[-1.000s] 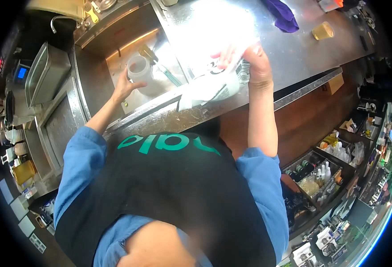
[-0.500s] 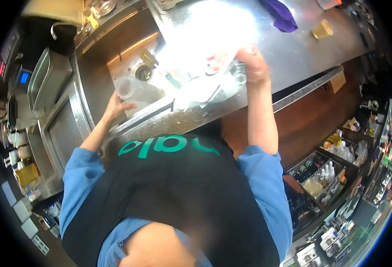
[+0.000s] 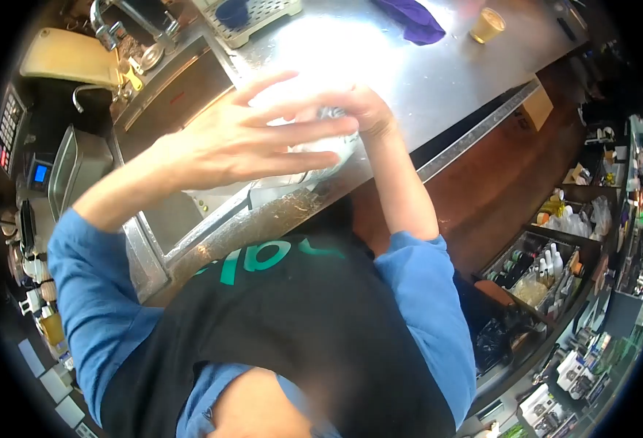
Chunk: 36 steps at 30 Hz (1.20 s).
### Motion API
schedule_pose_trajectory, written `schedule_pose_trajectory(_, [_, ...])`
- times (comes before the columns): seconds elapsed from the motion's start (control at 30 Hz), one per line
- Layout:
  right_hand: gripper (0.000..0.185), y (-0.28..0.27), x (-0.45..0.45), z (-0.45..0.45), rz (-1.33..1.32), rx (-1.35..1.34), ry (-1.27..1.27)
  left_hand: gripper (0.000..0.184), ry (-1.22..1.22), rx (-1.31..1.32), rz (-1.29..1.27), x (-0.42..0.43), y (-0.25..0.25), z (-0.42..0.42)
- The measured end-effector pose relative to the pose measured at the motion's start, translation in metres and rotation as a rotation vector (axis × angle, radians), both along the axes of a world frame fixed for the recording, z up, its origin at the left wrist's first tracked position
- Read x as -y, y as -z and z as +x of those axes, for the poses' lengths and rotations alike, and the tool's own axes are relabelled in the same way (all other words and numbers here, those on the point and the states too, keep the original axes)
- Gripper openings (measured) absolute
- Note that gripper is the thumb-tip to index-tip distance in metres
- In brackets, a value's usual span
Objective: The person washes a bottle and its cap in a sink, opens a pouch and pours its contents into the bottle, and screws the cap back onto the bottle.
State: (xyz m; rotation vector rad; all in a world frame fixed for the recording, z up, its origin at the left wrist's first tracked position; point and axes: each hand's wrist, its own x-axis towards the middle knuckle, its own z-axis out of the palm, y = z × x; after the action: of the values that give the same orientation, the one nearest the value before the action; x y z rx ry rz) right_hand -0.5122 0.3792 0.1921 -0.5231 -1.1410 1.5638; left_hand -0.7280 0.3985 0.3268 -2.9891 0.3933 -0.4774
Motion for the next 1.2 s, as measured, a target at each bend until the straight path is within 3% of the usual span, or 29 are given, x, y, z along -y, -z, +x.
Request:
schedule_pose_trajectory(0.13, [0.026,0.009,-0.006,0.000,0.057,-0.012,-0.008,0.037,0.161,-0.083,-0.020,-0.015,-0.014,0.024])
schedule_pose_trajectory(0.23, [0.033,-0.016,0.002,0.001,0.099,0.236,0.084,0.025,0.156,-0.095,0.015,-0.016,-0.015,0.021])
schedule_pose_trajectory(0.33, [0.046,-0.042,0.039,-0.010,0.066,0.411,0.607,0.023,0.096,-0.067,-0.006,-0.012,-0.017,0.022])
schedule_pose_trajectory(0.4, [0.060,-0.025,0.075,-0.022,0.260,0.319,1.042,0.023,0.043,-0.064,-0.025,-0.009,-0.020,0.023])
schedule_pose_trajectory(0.53, [0.083,-0.019,0.141,-0.059,0.548,0.866,1.109,0.010,0.013,-0.109,-0.019,-0.004,-0.029,0.032])
schedule_pose_trajectory(0.57, [0.089,-0.025,0.145,-0.073,0.480,0.869,1.148,0.008,-0.007,-0.103,-0.026,-0.001,-0.028,0.035])
schedule_pose_trajectory(0.67, [0.080,-0.015,0.142,-0.081,0.311,0.669,1.174,0.004,-0.026,-0.052,-0.035,0.014,-0.020,0.038])
schedule_pose_trajectory(0.73, [0.059,-0.041,0.141,-0.074,0.305,0.818,1.175,0.006,-0.022,-0.064,-0.016,0.024,-0.027,0.043])
schedule_pose_trajectory(0.93, [0.030,-0.033,0.135,-0.073,0.367,0.593,1.165,0.002,-0.126,0.181,-0.229,0.034,-0.011,0.032])
schedule_pose_trajectory(1.03, [0.022,-0.017,0.133,-0.075,0.451,0.467,1.229,0.022,-0.393,0.528,-0.225,0.035,-0.021,-0.020])
schedule_pose_trajectory(1.07, [0.015,-0.021,0.138,-0.078,0.320,0.509,1.255,0.022,-0.520,0.656,-0.303,0.030,-0.017,-0.050])
schedule_pose_trajectory(1.1, [0.016,-0.017,0.136,-0.081,0.227,0.365,1.265,0.021,-0.608,0.845,-0.323,0.023,-0.008,-0.079])
schedule_pose_trajectory(1.17, [0.024,-0.011,0.134,-0.087,0.066,0.041,1.296,0.025,-1.083,0.871,-0.620,0.010,0.037,-0.156])
schedule_pose_trajectory(1.2, [0.028,-0.020,0.129,-0.089,0.136,0.185,1.289,0.028,-1.280,0.846,-0.764,-0.001,0.062,-0.195])
